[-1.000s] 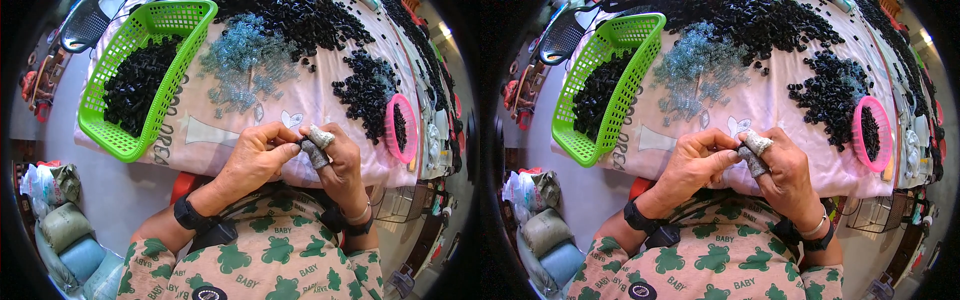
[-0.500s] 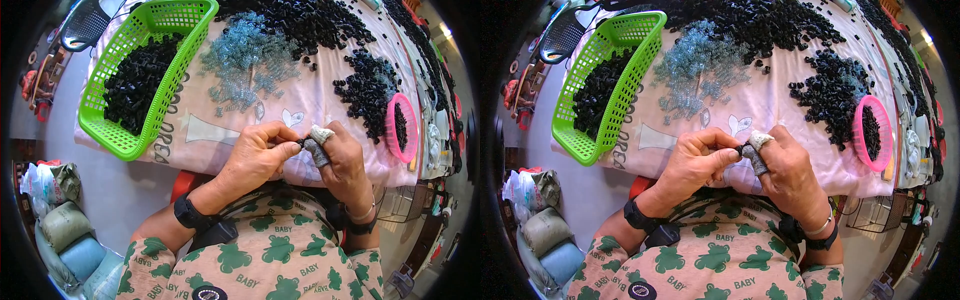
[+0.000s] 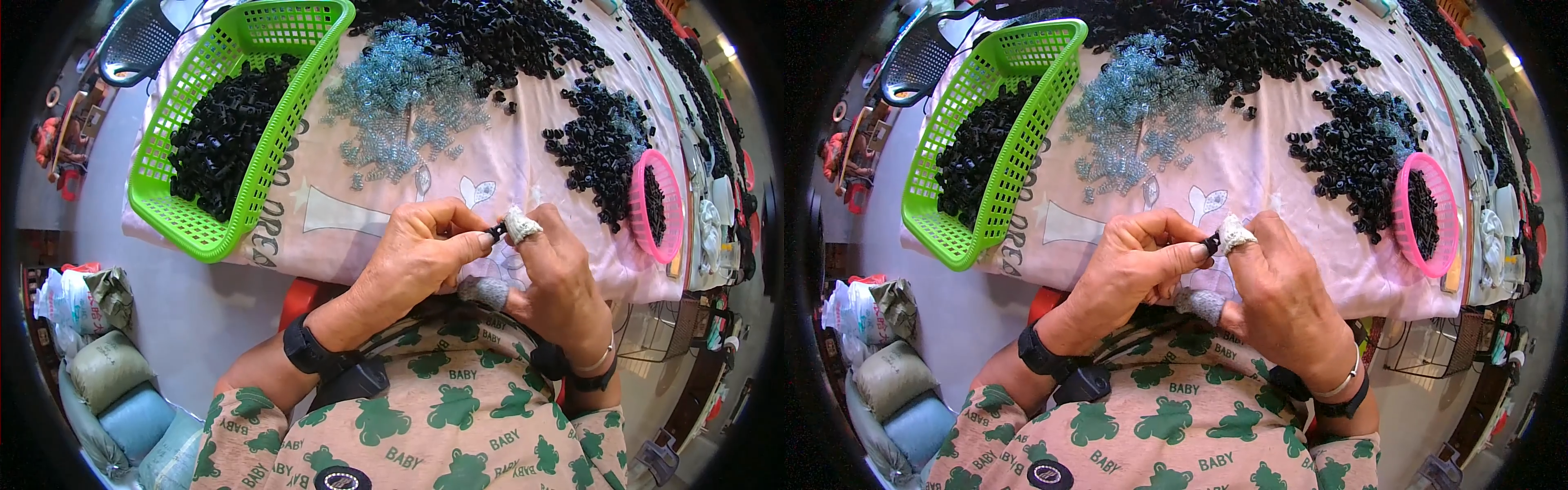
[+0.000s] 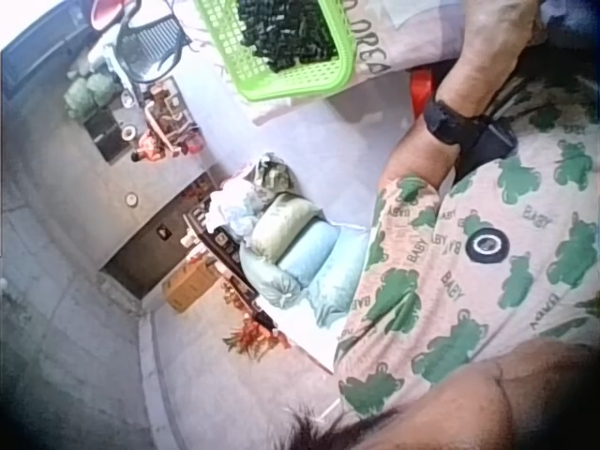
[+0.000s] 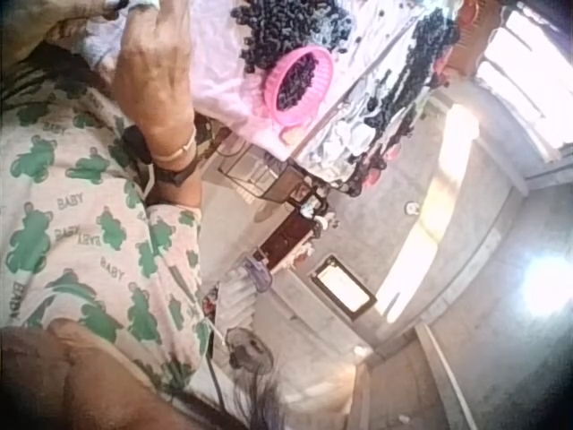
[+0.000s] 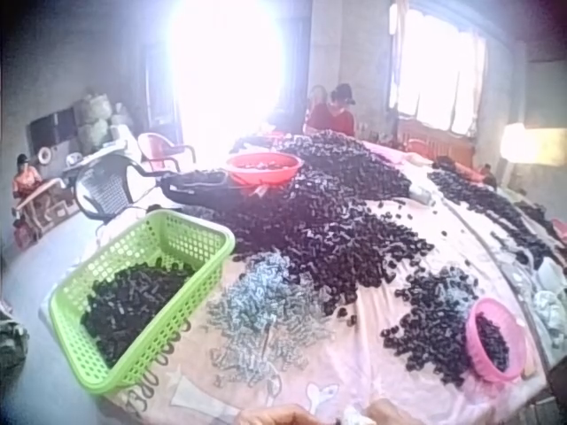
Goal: Sorting and preparing small rubber/plastic footwear components at an assembly table.
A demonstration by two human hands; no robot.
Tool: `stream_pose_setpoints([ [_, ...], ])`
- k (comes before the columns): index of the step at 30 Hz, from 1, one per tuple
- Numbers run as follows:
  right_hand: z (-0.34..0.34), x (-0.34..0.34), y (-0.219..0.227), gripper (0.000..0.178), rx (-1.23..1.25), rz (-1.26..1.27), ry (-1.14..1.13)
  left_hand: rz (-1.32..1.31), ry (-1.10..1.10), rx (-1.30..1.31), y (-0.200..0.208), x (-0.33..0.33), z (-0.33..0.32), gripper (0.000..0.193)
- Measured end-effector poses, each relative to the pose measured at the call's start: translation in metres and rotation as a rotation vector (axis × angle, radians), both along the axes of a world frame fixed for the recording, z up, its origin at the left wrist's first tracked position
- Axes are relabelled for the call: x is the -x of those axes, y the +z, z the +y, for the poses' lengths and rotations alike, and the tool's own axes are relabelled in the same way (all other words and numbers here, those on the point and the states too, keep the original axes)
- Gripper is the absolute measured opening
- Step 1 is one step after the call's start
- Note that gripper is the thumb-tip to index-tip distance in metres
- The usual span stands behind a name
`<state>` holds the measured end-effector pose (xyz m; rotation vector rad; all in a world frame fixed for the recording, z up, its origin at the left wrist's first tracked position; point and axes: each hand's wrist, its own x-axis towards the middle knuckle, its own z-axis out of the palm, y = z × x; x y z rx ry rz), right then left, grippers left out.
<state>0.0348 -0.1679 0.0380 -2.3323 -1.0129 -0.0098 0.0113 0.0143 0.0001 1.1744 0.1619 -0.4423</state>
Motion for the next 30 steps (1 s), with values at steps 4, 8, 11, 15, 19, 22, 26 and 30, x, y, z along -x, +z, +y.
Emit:
stream_pose_setpoints([
  [4,-0.001,0.001,-0.019,0.032,0.042,-0.103,-0.064,0.022,0.012,-0.006,0.000,0.000,-0.001,0.014],
  [8,-0.001,-0.002,-0.024,0.028,0.036,-0.155,-0.078,0.019,0.032,-0.004,-0.001,0.000,-0.004,0.013],
  [11,0.000,-0.001,-0.024,0.027,0.026,-0.172,-0.097,0.013,-0.007,-0.039,-0.005,0.000,-0.003,0.013],
  [15,0.001,-0.001,-0.021,0.029,0.023,-0.175,-0.091,-0.056,-0.023,-0.055,-0.006,-0.001,-0.005,0.014],
  [19,0.001,0.001,-0.020,0.030,0.035,-0.155,-0.059,-0.106,-0.021,-0.099,-0.008,-0.001,-0.006,0.013],
  [22,-0.002,0.000,-0.020,0.031,0.022,-0.117,-0.035,-0.002,-0.047,-0.081,0.001,-0.001,-0.003,0.013],
  [26,-0.004,-0.001,-0.013,0.033,-0.114,0.087,-0.029,-0.048,-0.017,-0.090,0.000,-0.002,0.001,0.013],
  [30,-0.005,-0.003,-0.024,0.029,-0.261,0.220,-0.065,0.000,-0.010,0.039,0.001,-0.002,0.003,0.011],
])
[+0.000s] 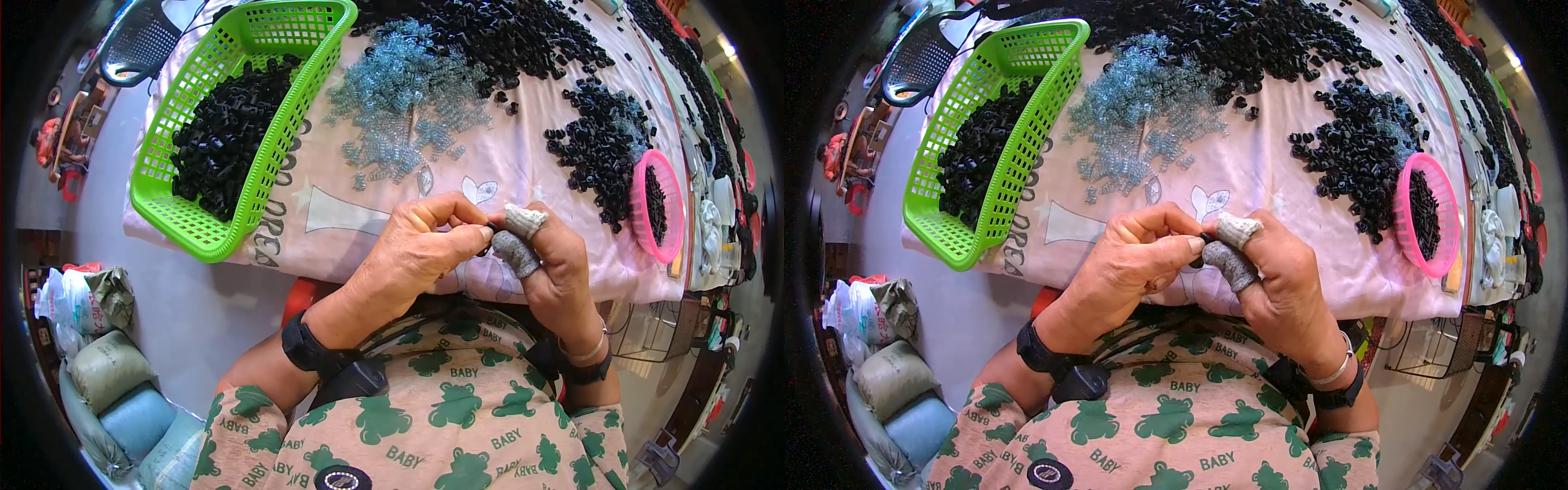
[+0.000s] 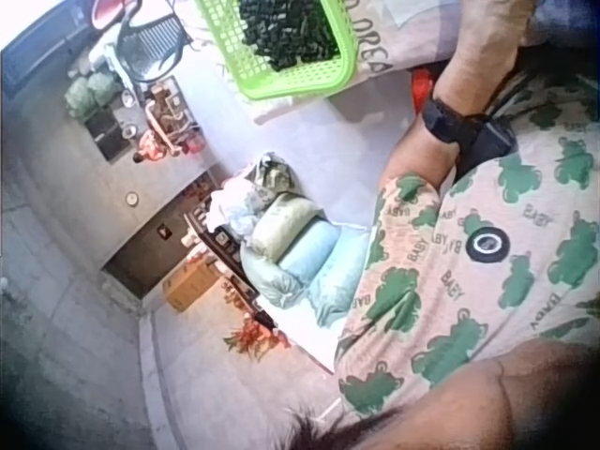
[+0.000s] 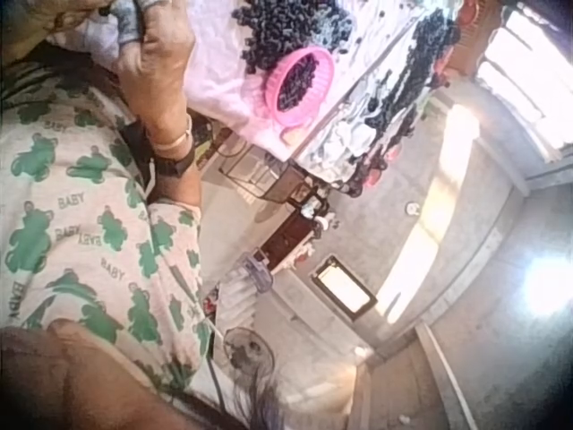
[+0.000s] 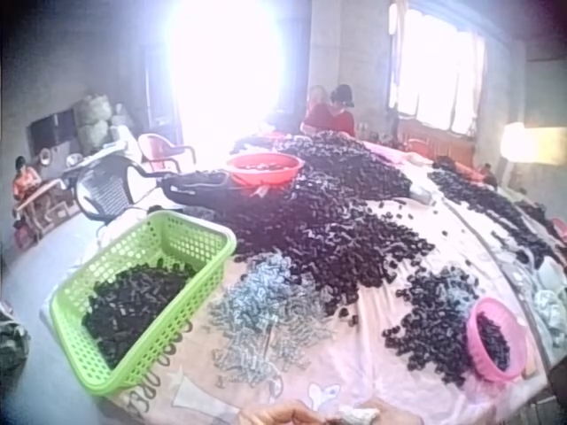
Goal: Sorting and preparing small rubber/plastic footwear components at an assembly table.
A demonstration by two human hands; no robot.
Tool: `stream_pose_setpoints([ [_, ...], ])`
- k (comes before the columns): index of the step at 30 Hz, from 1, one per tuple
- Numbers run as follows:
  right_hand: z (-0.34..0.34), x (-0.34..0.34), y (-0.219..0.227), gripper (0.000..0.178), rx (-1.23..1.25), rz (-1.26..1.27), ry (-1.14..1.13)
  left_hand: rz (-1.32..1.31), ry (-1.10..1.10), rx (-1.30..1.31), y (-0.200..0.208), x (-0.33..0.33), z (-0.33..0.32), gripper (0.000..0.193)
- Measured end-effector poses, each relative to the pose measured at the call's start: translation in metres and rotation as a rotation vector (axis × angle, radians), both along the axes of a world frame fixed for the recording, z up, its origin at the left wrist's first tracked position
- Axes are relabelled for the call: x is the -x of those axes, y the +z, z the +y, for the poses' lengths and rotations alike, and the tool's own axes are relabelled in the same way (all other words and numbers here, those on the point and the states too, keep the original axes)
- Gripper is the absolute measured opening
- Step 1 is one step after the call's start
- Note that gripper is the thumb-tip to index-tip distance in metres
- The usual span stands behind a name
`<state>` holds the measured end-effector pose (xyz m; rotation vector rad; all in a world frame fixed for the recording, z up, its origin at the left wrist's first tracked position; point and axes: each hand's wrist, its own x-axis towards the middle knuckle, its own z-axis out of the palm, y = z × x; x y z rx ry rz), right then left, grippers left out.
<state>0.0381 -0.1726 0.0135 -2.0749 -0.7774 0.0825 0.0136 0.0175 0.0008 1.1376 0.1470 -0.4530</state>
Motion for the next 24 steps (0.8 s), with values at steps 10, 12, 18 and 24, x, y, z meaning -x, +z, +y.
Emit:
stream_pose_setpoints([
  [10,0.002,0.001,-0.003,0.018,-0.366,0.466,-0.109,-0.062,-0.034,0.003,-0.001,0.000,-0.001,0.018],
  [12,0.000,-0.002,-0.001,0.018,-0.327,0.460,-0.088,-0.057,-0.047,-0.016,0.000,0.000,-0.001,0.018],
  [18,-0.004,-0.005,-0.003,0.018,-0.394,0.552,-0.114,-0.032,-0.066,-0.031,-0.001,0.001,-0.004,0.020],
  [24,-0.008,-0.006,-0.005,0.018,-0.329,0.542,-0.147,-0.005,-0.064,-0.053,-0.002,0.003,-0.004,0.021],
])
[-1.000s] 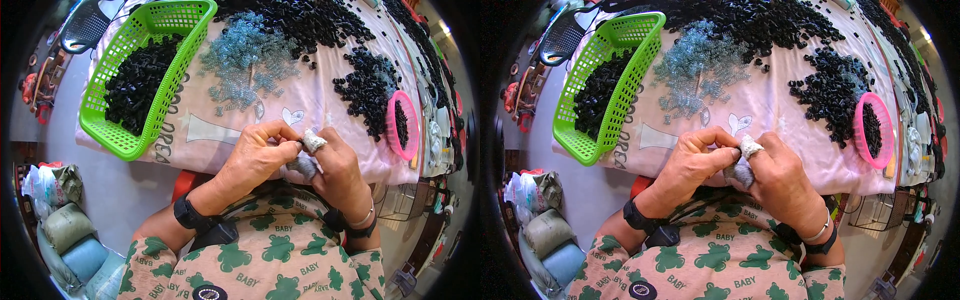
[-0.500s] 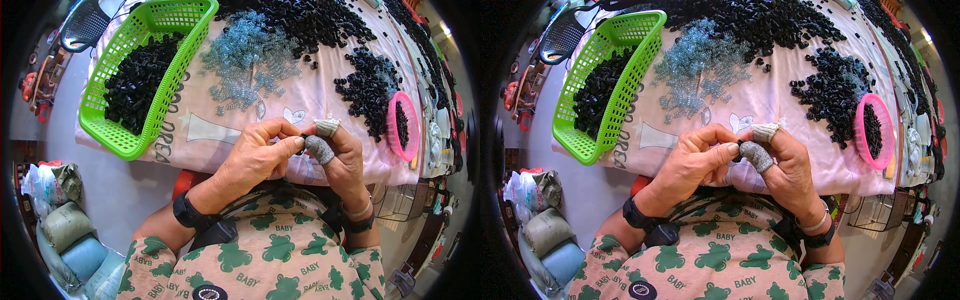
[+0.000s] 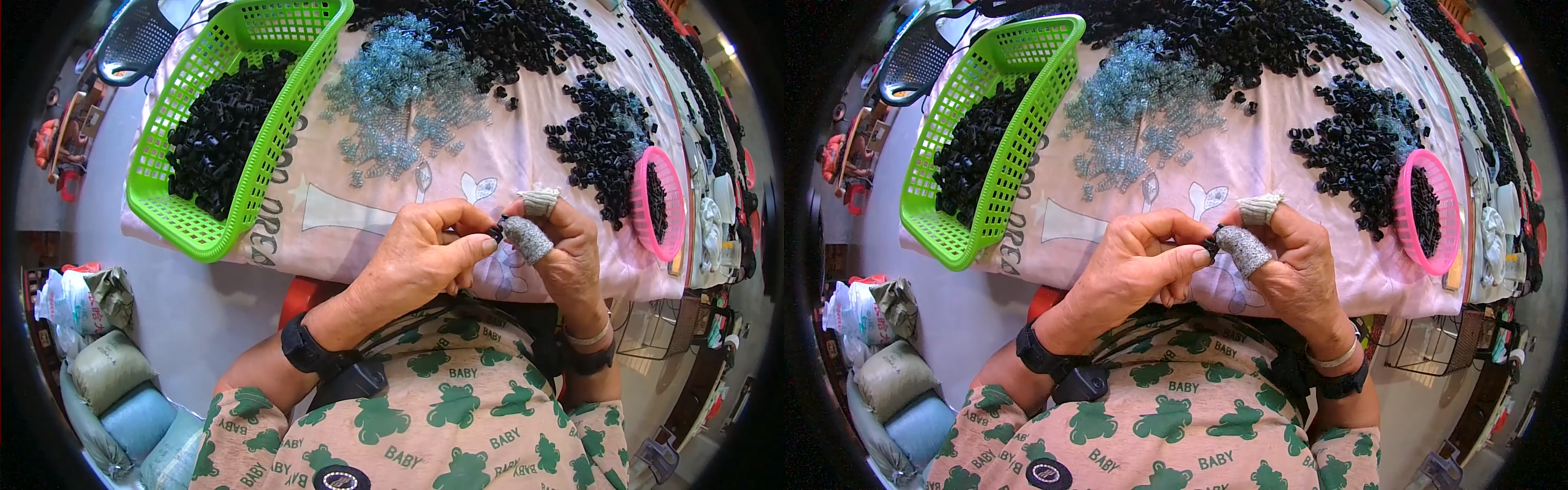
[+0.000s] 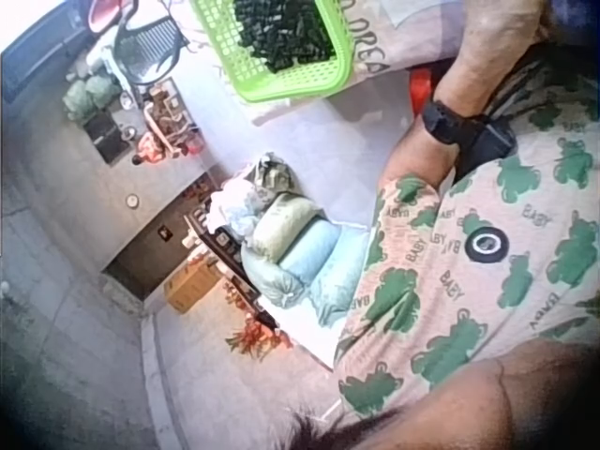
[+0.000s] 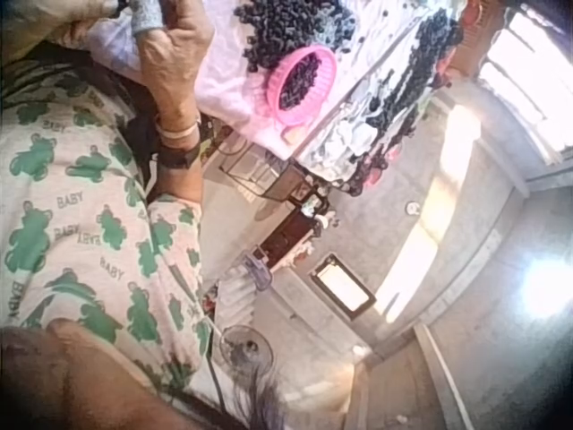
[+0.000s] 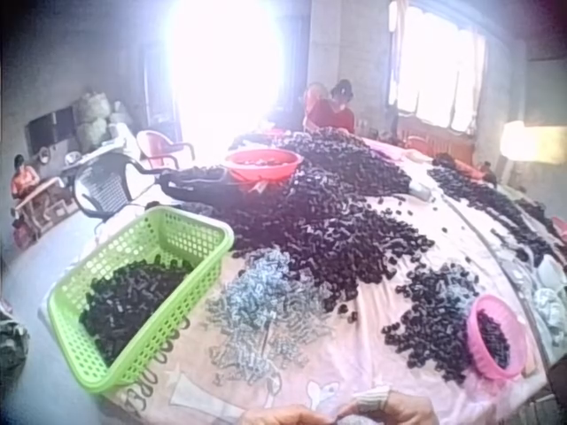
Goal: Sorting and preparing small rubber/plastic footwear components at an assembly table.
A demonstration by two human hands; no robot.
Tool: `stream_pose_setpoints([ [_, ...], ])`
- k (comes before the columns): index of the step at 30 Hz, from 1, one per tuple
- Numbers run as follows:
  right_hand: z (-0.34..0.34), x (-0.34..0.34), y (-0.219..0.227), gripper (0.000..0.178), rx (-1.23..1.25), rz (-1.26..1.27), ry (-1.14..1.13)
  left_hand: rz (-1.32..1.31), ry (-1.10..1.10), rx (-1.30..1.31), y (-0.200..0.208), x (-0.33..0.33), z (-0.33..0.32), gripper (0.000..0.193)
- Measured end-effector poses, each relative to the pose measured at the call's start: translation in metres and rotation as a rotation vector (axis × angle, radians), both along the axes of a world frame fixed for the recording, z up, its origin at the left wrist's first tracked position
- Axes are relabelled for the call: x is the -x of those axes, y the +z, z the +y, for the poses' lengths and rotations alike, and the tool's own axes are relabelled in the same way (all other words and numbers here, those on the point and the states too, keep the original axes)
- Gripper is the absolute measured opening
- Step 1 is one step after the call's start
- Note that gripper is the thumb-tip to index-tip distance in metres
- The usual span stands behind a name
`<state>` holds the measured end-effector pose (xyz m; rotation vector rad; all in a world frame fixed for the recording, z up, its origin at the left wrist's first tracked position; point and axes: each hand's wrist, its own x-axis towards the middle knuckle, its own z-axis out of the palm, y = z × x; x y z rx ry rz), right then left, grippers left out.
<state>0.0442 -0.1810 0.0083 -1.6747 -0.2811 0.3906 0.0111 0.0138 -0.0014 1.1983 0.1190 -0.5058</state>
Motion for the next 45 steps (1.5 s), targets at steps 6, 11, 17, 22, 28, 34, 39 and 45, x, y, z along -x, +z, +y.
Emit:
stream_pose_setpoints([
  [6,-0.001,0.001,-0.009,0.018,0.035,-0.074,-0.032,-0.008,0.009,-0.025,-0.003,-0.001,0.000,0.020],
  [11,-0.001,-0.004,-0.010,0.022,0.165,-0.364,0.021,-0.006,0.028,-0.044,-0.002,-0.001,0.000,0.020],
  [17,0.002,-0.004,-0.001,0.031,0.313,-0.669,0.104,0.015,0.062,0.049,-0.009,0.000,0.001,0.017],
  [22,0.005,0.001,0.001,0.044,0.328,-0.701,0.123,0.036,0.107,0.097,-0.006,0.000,0.001,0.016],
  [28,0.012,0.005,-0.010,0.053,0.369,-0.852,0.055,0.022,0.133,0.105,-0.008,0.001,0.000,0.015],
  [34,0.013,0.004,-0.011,0.054,0.397,-0.936,0.062,-0.031,0.157,0.095,-0.008,0.001,-0.005,0.011],
  [39,0.011,0.002,-0.014,0.049,0.341,-0.975,0.058,0.039,0.065,0.150,0.000,0.000,0.003,0.008],
  [45,0.008,0.003,-0.016,0.049,0.282,-0.975,0.095,0.037,-0.018,0.150,-0.005,0.000,0.007,0.012],
])
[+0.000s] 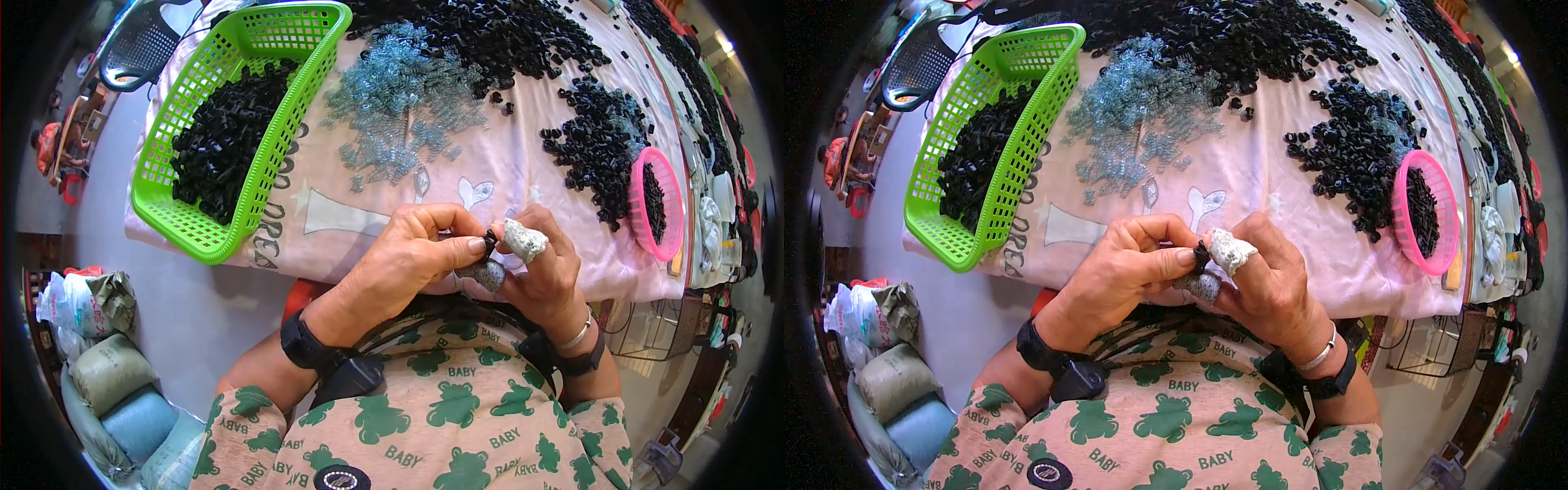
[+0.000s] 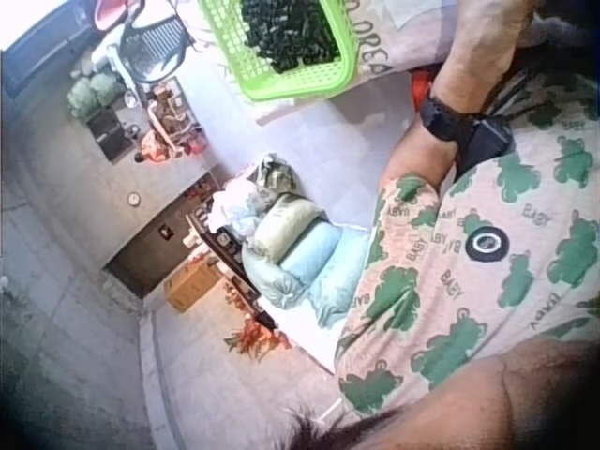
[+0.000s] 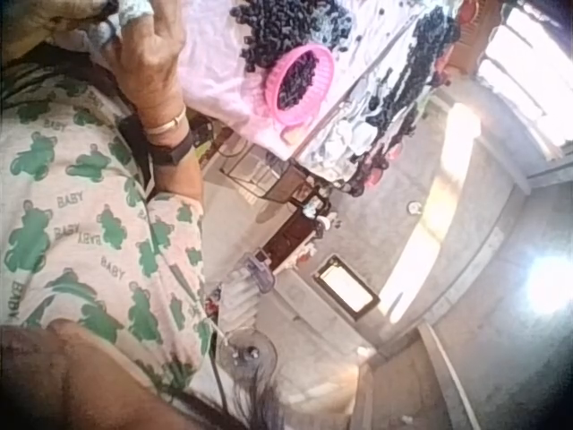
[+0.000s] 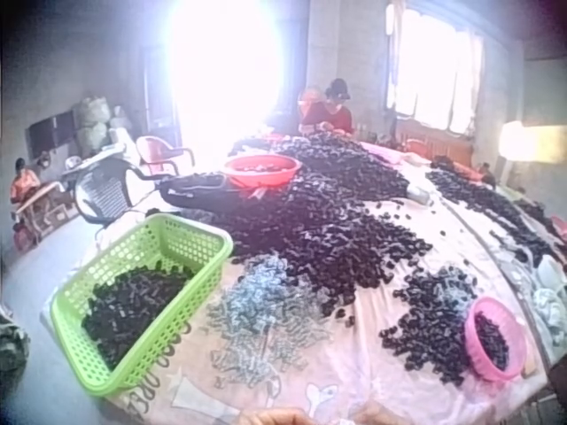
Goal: Sorting and preparing small rubber/plastic footwear components at an assembly table.
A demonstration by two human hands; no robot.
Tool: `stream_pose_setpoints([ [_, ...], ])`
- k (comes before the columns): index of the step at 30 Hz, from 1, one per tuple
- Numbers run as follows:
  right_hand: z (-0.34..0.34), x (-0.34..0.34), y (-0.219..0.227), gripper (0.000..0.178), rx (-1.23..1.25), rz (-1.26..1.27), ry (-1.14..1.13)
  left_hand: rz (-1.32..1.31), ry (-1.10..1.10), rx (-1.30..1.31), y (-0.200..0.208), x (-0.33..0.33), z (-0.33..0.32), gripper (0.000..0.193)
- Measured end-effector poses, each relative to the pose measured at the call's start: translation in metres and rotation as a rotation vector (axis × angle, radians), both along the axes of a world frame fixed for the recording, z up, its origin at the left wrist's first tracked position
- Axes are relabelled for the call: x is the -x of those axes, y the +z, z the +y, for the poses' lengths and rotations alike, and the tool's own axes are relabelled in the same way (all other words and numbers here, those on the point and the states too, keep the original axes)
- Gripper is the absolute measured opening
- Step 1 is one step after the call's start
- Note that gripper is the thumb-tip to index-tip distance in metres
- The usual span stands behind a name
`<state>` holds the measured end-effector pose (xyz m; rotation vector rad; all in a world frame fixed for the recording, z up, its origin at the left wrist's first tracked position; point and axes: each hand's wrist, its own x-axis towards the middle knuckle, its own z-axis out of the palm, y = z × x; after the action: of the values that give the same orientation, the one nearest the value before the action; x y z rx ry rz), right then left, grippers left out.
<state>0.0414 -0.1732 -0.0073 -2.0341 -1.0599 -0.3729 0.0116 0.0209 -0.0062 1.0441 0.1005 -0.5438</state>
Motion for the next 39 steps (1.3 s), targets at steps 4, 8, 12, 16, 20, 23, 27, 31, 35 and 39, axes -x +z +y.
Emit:
stream_pose_setpoints([
  [4,-0.003,-0.001,-0.001,0.051,-0.002,0.000,0.005,-0.048,0.025,-0.057,0.007,0.000,-0.004,0.013],
  [8,-0.001,-0.002,0.000,0.054,0.019,-0.005,0.020,-0.034,0.033,-0.063,0.006,0.001,-0.005,0.011],
  [12,-0.001,0.000,-0.003,0.052,0.028,-0.003,-0.003,-0.205,0.063,-0.159,-0.007,-0.001,-0.004,0.010],
  [16,-0.001,-0.001,0.004,0.050,0.100,-0.032,-0.027,-0.276,0.023,-0.327,-0.006,-0.002,-0.004,0.010],
  [20,-0.001,-0.002,0.000,0.046,0.113,-0.055,-0.055,-0.151,0.035,-0.166,-0.001,0.001,-0.007,0.015],
  [23,-0.001,-0.002,-0.002,0.044,0.083,-0.059,-0.074,-0.158,0.027,-0.268,-0.002,0.001,-0.008,0.021],
  [27,-0.001,-0.003,-0.003,0.043,0.093,-0.059,-0.047,-0.302,0.027,-0.332,-0.003,0.000,-0.004,0.021],
  [31,0.001,-0.002,-0.004,0.041,0.087,-0.053,-0.054,-0.271,0.034,-0.265,-0.001,-0.001,-0.003,0.021],
  [35,0.002,0.000,-0.002,0.034,0.096,-0.020,-0.006,-0.232,0.038,-0.210,-0.002,0.001,-0.005,0.022],
  [39,0.001,0.000,-0.001,0.034,0.101,0.008,0.021,-0.235,0.037,-0.215,-0.001,0.001,-0.005,0.022],
])
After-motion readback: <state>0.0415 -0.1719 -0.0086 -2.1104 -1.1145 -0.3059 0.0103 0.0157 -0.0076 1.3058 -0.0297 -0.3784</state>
